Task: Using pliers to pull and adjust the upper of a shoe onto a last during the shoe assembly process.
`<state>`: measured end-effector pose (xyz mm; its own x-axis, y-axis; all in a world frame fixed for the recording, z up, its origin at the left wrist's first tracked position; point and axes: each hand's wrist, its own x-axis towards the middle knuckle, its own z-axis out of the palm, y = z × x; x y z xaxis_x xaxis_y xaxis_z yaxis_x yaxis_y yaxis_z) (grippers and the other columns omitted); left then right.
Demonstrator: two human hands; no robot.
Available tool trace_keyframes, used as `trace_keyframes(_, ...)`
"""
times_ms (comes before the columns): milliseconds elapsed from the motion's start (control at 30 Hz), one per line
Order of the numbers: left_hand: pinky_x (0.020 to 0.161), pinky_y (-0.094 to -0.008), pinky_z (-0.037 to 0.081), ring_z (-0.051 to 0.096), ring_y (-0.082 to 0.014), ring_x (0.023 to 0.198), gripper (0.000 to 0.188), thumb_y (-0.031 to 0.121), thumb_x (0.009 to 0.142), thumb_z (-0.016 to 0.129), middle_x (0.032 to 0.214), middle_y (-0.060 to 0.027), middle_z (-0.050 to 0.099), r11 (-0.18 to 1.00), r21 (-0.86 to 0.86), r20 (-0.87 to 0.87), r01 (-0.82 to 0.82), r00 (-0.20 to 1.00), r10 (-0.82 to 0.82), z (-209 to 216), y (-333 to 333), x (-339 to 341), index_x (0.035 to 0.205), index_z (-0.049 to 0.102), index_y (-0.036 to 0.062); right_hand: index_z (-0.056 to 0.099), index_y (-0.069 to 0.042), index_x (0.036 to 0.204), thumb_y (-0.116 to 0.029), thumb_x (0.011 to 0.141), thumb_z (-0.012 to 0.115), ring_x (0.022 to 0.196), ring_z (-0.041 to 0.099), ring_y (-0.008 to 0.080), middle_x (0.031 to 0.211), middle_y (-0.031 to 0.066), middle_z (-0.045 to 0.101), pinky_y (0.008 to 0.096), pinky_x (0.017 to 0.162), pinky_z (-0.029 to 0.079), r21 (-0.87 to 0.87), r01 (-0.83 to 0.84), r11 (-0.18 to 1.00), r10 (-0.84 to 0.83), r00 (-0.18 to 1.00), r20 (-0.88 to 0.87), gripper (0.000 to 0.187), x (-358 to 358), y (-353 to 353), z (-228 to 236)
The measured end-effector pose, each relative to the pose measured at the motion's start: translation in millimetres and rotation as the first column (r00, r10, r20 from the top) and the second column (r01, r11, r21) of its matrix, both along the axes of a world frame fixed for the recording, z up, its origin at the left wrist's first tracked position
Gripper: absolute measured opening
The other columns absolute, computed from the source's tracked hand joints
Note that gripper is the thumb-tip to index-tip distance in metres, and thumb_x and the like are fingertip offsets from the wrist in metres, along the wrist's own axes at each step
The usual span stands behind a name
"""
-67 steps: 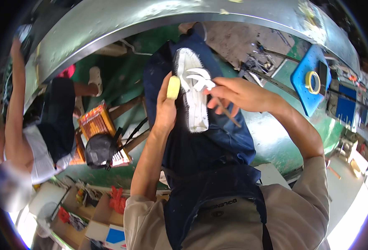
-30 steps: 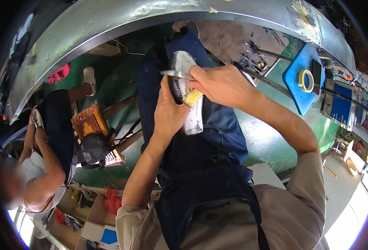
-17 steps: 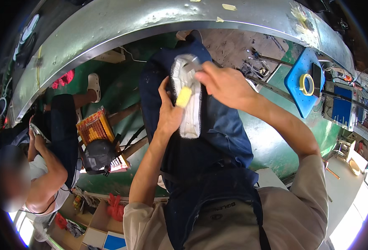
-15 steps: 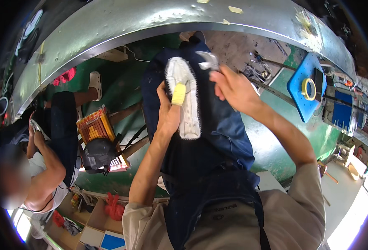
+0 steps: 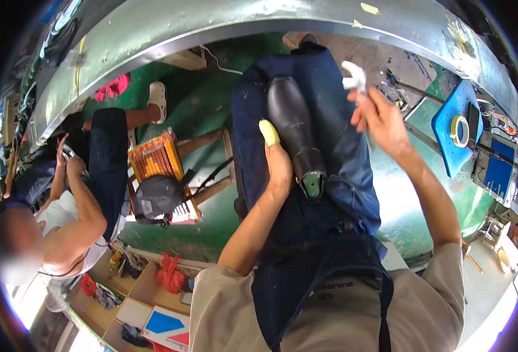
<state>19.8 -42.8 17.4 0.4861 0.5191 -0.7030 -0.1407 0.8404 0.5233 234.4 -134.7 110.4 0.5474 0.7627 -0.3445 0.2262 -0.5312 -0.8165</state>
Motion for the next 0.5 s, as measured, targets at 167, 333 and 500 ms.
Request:
trace_keyframes(167, 0.090, -0.0400, 0.060, 0.070, -0.0268, 0.102, 0.085, 0.073, 0.101, 0.031, 0.127, -0.0156, 0.065, 0.972, 0.236, -0.115, 0.004, 0.993, 0.024, -10.1, -8.5, -4.4, 0.144, 0.050, 0.0018, 0.065, -0.006, 0.123, -0.032, 0.108, 0.053, 0.078, 0.069, 0.0223, 0.088, 0.0108, 0.071, 0.0363, 0.073, 0.053, -0.112, 0.006, 0.994, 0.049, 0.876, 0.480, 0.033, 51.8, 44.5, 43.9)
trace_keyframes(333, 0.089, -0.0412, 0.060, 0.070, -0.0273, 0.102, 0.088, 0.076, 0.099, 0.032, 0.125, -0.0156, 0.066, 0.994, 0.106, -0.017, -0.012, 1.000, 0.014, -9.0, -7.8, -2.9, 0.143, 0.052, 0.0018, 0.062, -0.007, 0.128, -0.039, 0.099, 0.063, 0.109, 0.063, 0.0359, 0.117, 0.0166, 0.066, 0.0477, 0.094, 0.049, -0.025, 0.001, 1.000, 0.022, 0.400, 0.916, 0.043, 118.3, 80.8, 27.7)
trace_keyframes(500, 0.092, -0.0393, 0.059, 0.069, -0.0256, 0.106, 0.088, 0.076, 0.100, 0.030, 0.128, -0.0152, 0.065, 0.987, 0.148, -0.054, -0.061, 0.996, 0.070, -12.5, -11.2, -9.6, 0.144, 0.052, 0.0023, 0.055, -0.010, 0.139, -0.035, 0.097, 0.070, 0.123, 0.062, 0.0324, 0.133, 0.0136, 0.065, 0.0439, 0.104, 0.050, 0.049, -0.385, 0.922, 0.188, 0.553, 0.811, 0.051, 45.4, 69.4, 17.2)
